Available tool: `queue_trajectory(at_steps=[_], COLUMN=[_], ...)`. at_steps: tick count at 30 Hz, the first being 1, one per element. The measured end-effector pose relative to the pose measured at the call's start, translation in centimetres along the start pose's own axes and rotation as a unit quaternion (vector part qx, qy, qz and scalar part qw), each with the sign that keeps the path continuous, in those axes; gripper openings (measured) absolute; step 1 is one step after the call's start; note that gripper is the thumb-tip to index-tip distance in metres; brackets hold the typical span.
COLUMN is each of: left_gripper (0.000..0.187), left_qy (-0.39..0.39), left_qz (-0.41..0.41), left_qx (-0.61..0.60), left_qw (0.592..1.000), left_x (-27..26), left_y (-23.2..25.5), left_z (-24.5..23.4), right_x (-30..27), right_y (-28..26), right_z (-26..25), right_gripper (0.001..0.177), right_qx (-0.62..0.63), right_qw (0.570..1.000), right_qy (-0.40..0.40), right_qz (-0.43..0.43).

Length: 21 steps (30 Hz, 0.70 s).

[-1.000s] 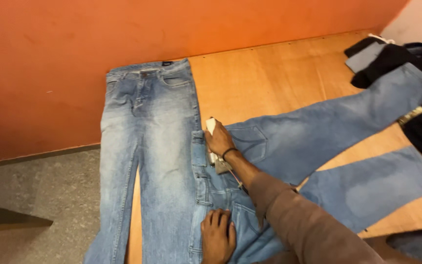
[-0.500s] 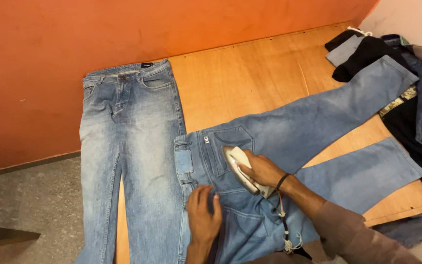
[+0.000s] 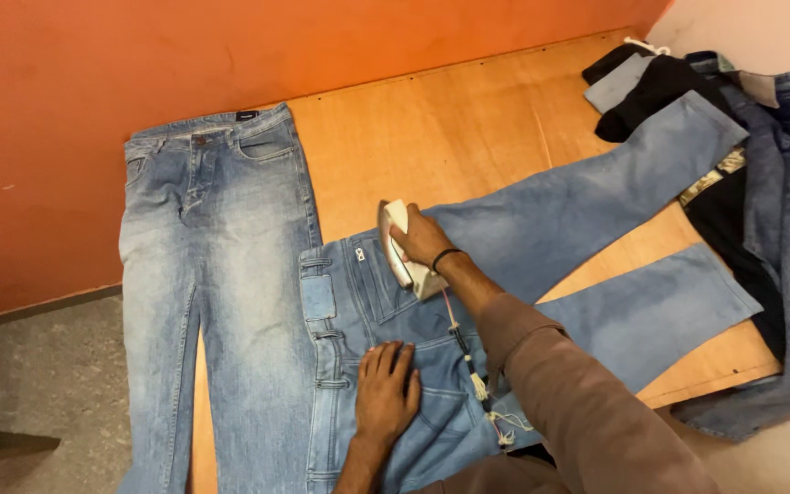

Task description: The person irons a pair of light blue jeans laid out on a wooden table. They use a white iron to smooth the fabric, moving it across the legs and waist area while holding the jeans in place with their left hand. The person adjusts the jeans' position several times to reach different sections.

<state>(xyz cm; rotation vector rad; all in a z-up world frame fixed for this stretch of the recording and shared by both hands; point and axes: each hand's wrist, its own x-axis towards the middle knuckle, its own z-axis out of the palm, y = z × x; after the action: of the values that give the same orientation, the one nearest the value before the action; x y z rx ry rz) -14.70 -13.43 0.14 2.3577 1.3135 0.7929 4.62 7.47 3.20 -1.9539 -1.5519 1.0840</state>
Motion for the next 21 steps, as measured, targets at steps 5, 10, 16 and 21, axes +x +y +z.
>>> queue_trajectory(at_steps=[5,10,16,21], left_gripper=[0.036,0.038,0.034,0.045], left_qy=[0.051,0.057,0.098,0.166], left_qz=[-0.040,-0.035,-0.039,-0.122], left_qx=[-0.038,-0.035,-0.016,-0.059], left_qw=[0.997,0.997,0.994,0.977], left_x=[-0.2,-0.7,-1.8,-2.1], left_y=[-0.4,-1.0,-1.5,-1.4], left_z=[0.2,0.4,1.5,1.6], right_x=[-5.3,-8.6,-9.2,-7.6], right_y=[2.4,5.7,5.9,3.5], right_z=[-3.9,-11.4,-12.8,-8.4], right_gripper=[0.044,0.041,0.040,0.040], right_qx=[-0.113,-0.187,-0.193,-0.198], right_qw=[0.977,0.923,0.899,0.869], right_qy=[-0.129,-0.281,-0.317,-0.336], right_qz=[-0.127,-0.184,-0.235,-0.304])
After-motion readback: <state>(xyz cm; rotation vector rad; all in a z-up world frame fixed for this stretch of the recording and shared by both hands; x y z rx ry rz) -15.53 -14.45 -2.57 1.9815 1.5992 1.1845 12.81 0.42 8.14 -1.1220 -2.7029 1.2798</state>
